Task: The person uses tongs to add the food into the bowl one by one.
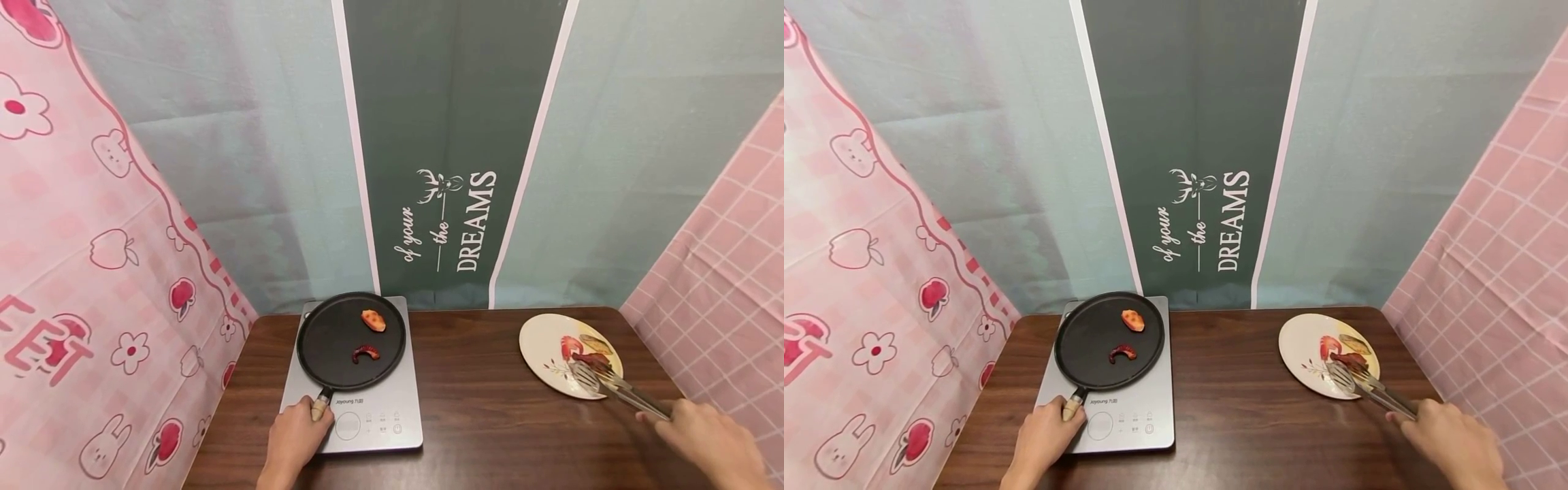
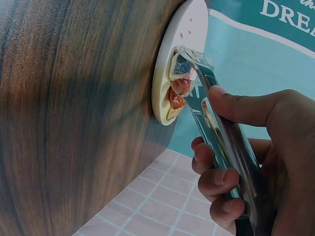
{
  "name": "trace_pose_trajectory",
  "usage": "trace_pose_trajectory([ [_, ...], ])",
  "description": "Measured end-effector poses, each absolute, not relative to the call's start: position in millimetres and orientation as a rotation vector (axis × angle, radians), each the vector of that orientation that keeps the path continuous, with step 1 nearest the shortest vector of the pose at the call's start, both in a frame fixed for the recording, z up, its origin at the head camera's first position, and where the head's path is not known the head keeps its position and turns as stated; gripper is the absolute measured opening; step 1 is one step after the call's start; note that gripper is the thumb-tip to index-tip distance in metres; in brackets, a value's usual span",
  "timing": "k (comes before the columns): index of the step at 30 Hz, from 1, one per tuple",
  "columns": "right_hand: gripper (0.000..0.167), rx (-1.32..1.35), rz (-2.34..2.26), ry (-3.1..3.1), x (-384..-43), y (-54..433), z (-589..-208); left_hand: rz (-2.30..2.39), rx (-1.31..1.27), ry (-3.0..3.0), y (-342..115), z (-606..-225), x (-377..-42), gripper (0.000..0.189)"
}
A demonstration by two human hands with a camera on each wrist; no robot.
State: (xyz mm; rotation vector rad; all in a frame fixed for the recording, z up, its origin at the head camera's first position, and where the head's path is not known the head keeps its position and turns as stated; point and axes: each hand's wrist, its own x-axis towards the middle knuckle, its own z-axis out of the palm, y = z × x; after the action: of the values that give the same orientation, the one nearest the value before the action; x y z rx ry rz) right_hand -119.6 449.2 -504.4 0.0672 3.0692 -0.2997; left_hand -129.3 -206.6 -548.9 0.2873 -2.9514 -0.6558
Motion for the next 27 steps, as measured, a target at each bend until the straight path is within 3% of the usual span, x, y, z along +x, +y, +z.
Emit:
trace_pose_trajectory([
  [10, 0.06, 0.082, -0.281, 3.052, -118.3, 448.6, -505.7, -0.649, 0.285, -2.949, -207.4, -549.8, -129.8, 0.03],
  [27, 0.055, 0.112, -0.287, 3.092, -119.9, 448.8, -499.7, -0.651, 0.267, -2.939, -207.3, -549.7, -129.6, 0.03],
])
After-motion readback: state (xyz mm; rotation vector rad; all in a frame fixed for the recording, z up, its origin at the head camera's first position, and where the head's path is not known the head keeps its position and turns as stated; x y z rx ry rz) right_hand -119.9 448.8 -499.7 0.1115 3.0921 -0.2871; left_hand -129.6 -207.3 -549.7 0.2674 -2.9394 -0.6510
